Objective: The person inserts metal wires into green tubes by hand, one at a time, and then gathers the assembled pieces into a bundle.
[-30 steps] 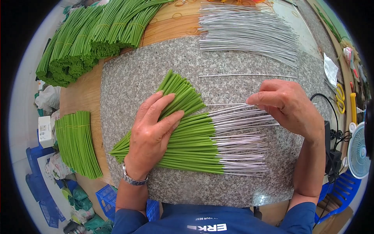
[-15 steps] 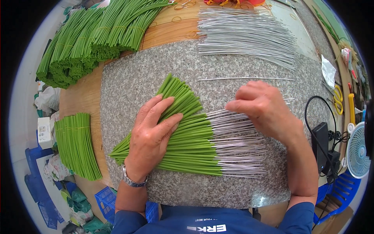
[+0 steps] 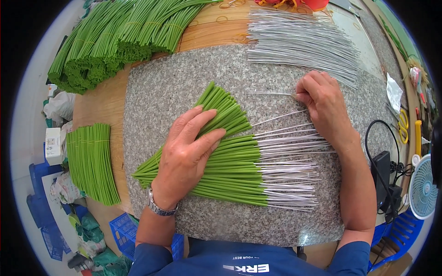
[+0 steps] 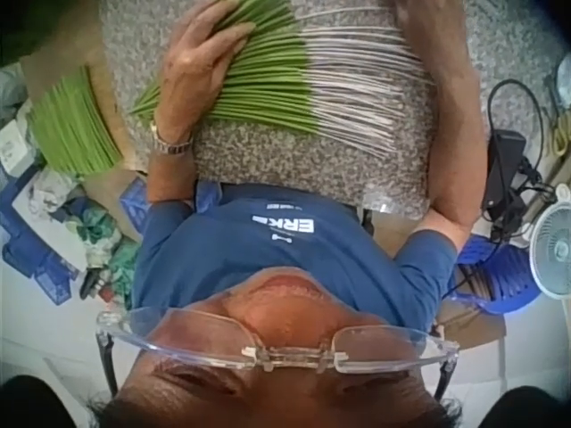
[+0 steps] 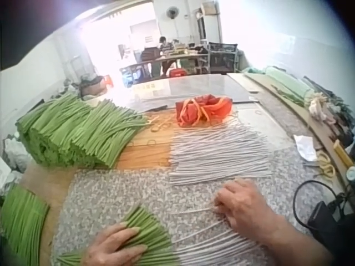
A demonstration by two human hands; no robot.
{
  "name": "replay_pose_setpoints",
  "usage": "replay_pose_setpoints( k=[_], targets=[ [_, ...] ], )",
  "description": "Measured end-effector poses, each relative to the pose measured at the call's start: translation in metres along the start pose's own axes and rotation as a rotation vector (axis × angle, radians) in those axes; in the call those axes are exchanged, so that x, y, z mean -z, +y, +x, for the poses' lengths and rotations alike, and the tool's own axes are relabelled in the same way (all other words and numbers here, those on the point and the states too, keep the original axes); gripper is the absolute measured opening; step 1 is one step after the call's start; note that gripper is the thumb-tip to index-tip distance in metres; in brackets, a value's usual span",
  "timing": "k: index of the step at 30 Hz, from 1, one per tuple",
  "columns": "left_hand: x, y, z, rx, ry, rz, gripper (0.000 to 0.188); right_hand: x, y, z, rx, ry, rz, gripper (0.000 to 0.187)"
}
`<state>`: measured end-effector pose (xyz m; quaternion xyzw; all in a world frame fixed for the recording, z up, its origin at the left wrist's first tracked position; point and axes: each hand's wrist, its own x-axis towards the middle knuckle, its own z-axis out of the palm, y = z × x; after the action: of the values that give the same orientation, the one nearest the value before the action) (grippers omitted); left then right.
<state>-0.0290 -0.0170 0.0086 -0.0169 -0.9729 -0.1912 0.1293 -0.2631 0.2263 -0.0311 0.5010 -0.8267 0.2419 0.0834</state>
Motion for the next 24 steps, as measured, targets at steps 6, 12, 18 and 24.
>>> replay_pose_setpoints(
  k=[6, 12, 18, 24],
  targets=[
    [0.001, 0.000, 0.000, 0.000, -0.005, 0.003, 0.028, 0.005, -0.001, -0.001, 0.154, 0.067, 0.002, 0.011],
    [0.001, -0.001, 0.000, 0.000, -0.011, 0.009, 0.028, 0.037, -0.003, -0.011, 0.098, -0.117, 0.274, 0.016],
    [0.000, -0.001, 0.000, 0.006, -0.007, -0.003, 0.026, 0.042, -0.001, -0.013, 0.105, -0.223, 0.234, 0.017],
    [0.000, -0.001, 0.000, 0.008, -0.005, -0.008, 0.025, 0.039, -0.006, -0.013, 0.116, -0.238, 0.266, 0.017]
  ],
)
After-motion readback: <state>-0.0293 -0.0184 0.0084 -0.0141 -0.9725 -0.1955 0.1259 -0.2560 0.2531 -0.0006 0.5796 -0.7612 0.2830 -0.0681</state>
